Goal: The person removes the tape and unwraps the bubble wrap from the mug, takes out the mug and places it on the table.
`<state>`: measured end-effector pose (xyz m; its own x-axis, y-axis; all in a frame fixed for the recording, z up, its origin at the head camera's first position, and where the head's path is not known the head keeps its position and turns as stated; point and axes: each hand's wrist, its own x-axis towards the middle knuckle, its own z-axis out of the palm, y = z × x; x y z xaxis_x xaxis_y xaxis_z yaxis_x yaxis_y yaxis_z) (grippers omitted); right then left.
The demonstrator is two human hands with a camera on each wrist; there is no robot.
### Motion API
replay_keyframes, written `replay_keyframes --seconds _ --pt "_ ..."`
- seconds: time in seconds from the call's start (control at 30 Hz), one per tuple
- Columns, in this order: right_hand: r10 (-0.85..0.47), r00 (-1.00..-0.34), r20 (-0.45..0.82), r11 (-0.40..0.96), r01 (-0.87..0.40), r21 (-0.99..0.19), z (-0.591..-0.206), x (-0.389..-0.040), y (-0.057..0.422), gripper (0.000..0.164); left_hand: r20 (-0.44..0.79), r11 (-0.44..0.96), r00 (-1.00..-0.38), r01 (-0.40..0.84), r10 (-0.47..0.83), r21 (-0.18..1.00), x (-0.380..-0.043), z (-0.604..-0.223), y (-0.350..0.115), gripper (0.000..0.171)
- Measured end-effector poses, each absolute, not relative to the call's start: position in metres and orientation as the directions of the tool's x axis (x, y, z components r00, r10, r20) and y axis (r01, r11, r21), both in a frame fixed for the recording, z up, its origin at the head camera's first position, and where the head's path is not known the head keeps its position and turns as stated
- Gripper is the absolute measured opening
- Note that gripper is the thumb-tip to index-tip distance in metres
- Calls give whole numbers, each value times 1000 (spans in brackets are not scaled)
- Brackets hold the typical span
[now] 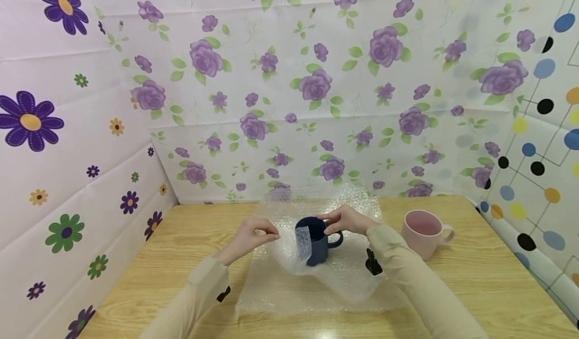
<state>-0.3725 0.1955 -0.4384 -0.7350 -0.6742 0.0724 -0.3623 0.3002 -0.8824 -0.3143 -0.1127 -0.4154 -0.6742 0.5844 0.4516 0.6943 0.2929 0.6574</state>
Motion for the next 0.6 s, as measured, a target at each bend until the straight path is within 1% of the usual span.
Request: replay_keyframes --seconds 0.1,0.17,0.2,0.4,0.5,0.6 --pt "-670 -739 66 299 -350 -888 -438 -372 196 48 411 259 -683 656 604 709 -303 -404 -114 7" --pt "-666 -743 65 303 -349 -887 -438 -372 196 47 387 263 -694 635 607 726 -296 -397 -113 10" --pt "-664 -745 66 303 -349 -887 -438 -372 196 47 368 277 -708 619 603 735 -299 -400 -113 11" --pt "-661 -747 68 294 -341 -893 -438 -371 195 47 286 408 -771 567 569 716 -316 -426 -115 6" --pt "-660 -749 64 299 -340 -891 -438 -371 195 47 263 454 -782 561 565 693 -314 -429 -117 7" --pt "-662 -747 63 304 -344 -888 -438 -371 195 47 240 499 -785 564 571 658 -311 -431 -122 12"
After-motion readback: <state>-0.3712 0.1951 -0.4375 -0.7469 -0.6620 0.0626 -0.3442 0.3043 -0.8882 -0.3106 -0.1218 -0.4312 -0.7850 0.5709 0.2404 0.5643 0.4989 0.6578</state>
